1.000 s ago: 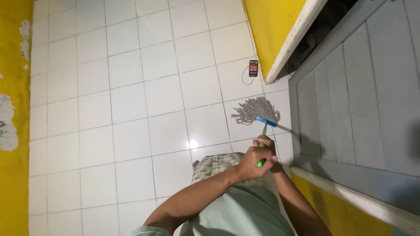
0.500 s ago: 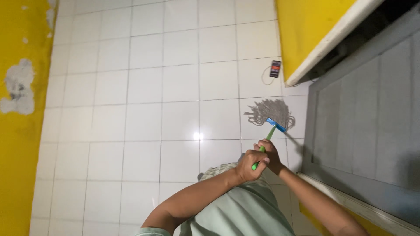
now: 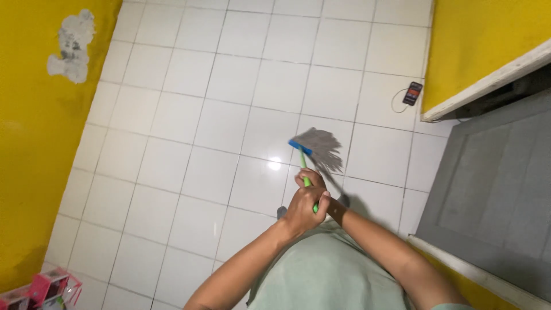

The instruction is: The person is mopping a white tiled floor in a room with a wet mop.

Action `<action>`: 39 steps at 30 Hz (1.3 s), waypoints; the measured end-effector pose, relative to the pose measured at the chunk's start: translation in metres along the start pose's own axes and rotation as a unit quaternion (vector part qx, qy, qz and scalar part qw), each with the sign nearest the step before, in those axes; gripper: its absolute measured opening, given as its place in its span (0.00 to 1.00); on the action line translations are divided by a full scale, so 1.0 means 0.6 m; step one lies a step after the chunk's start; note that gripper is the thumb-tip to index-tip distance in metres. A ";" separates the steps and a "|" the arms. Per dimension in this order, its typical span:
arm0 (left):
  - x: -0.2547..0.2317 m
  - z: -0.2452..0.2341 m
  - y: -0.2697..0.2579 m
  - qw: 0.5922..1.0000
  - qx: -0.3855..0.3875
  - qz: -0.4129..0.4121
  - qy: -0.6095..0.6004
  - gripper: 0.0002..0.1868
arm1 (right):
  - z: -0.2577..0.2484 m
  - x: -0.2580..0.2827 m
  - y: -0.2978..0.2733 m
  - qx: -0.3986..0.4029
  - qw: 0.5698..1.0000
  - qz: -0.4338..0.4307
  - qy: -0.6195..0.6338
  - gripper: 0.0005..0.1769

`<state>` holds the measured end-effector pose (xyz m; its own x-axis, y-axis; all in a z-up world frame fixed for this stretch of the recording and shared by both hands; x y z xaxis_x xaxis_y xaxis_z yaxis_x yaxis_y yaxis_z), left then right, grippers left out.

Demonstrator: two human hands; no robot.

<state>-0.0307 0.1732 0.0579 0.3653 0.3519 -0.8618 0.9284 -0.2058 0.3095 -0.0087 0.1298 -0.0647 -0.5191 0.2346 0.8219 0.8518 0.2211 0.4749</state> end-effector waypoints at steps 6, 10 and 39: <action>0.005 -0.082 -0.101 0.987 -0.135 0.002 0.085 0.12 | 0.194 0.001 -0.032 0.299 0.910 0.087 0.272 0.14; 0.016 -0.129 -0.155 0.982 -0.160 -0.002 0.102 0.11 | 0.265 0.012 -0.050 0.375 0.898 0.155 0.171 0.13; -0.221 0.319 -0.039 0.934 0.165 0.310 -0.070 0.07 | -0.387 0.008 -0.236 -0.050 0.997 0.006 -0.056 0.17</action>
<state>-0.1141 -0.0435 0.0882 0.7910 -0.0470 -0.6100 0.4614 -0.6088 0.6453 -0.1153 -0.1203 -0.0547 -0.5088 0.3423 0.7900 0.8577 0.1227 0.4992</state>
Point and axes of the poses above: each hand's wrist, its own y-axis towards the middle knuckle, its own z-axis out of the palm, x = y × z, the point moved 10 cm from there along y, towards the middle knuckle, and after that the axes turned 11 degrees about z, right-handed, at the moved point
